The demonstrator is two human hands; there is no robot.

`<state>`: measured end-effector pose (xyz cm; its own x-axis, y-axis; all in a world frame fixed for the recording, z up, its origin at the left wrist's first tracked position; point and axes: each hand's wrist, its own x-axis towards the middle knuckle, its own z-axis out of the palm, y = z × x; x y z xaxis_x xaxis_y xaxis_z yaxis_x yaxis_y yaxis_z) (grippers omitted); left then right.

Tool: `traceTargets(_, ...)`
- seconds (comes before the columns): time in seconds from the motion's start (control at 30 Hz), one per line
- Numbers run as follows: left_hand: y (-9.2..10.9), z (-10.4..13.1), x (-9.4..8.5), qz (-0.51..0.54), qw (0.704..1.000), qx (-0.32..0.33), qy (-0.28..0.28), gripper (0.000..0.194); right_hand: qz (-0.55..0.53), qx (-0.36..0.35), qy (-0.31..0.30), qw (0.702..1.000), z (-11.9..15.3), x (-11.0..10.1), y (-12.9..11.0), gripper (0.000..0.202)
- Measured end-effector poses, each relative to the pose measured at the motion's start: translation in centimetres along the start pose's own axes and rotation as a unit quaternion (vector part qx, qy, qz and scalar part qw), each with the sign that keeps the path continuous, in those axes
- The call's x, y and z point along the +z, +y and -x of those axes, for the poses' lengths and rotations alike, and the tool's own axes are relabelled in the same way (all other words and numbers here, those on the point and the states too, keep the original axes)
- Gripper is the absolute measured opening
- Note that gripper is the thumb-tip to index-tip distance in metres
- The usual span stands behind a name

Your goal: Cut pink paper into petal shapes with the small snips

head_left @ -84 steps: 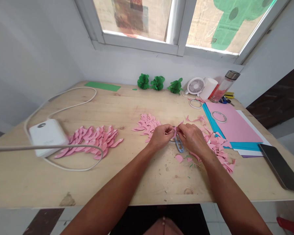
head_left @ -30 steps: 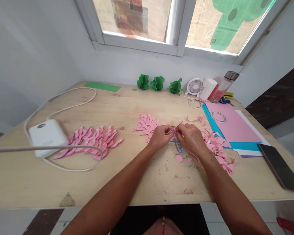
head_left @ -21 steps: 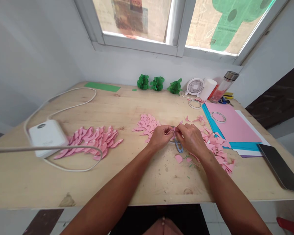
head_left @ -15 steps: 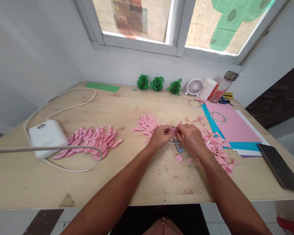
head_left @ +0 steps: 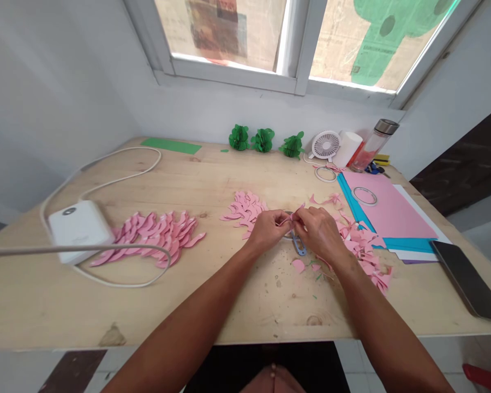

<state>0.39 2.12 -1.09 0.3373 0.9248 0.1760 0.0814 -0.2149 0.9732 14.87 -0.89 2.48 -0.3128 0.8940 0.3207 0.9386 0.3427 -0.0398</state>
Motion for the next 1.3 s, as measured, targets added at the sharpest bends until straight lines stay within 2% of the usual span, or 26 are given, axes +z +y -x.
traceTargets(0.17, 0.1, -0.2, 0.0, 0.046, 0.998, -0.037, 0.033, 0.015, -0.083, 0.048, 0.032, 0.995, 0.0, 0.0, 0.3, 0.012)
traceTargets(0.37, 0.4, -0.4, 0.0, 0.122, 0.986, -0.079, 0.078, 0.015, -0.24, 0.14, 0.056, 0.959, -0.2, 0.3, 0.9, 0.013)
traceTargets(0.47, 0.7, -0.3, 0.0, 0.139, 0.984, -0.08, 0.079, 0.013, -0.346, 0.166, 0.028, 0.923, -0.4, 0.7, 1.0, 0.014)
traceTargets(0.57, 0.8, -0.3, 0.0, 0.149, 0.983, -0.078, 0.076, 0.014, -0.462, 0.177, 0.0, 0.869, -0.5, 1.1, 0.8, 0.016)
traceTargets(0.67, 0.7, -0.3, 0.1, 0.163, 0.981, -0.073, 0.074, 0.015, -0.532, 0.188, -0.003, 0.826, -0.5, 1.5, 0.6, 0.016)
traceTargets(0.8, 0.5, -0.3, 0.3, 0.175, 0.98, -0.074, 0.058, 0.018, -0.572, 0.205, -0.001, 0.795, -0.5, 1.9, 0.6, 0.018)
traceTargets(1.03, 0.4, -0.3, 0.2, 0.175, 0.98, -0.077, 0.048, 0.018, -0.606, 0.224, -0.011, 0.763, -0.5, 1.6, 0.5, 0.02)
traceTargets(1.3, 0.6, -0.4, 0.1, 0.183, 0.978, -0.086, 0.045, 0.019, -0.611, 0.232, -0.019, 0.756, -0.5, 1.3, 0.4, 0.022)
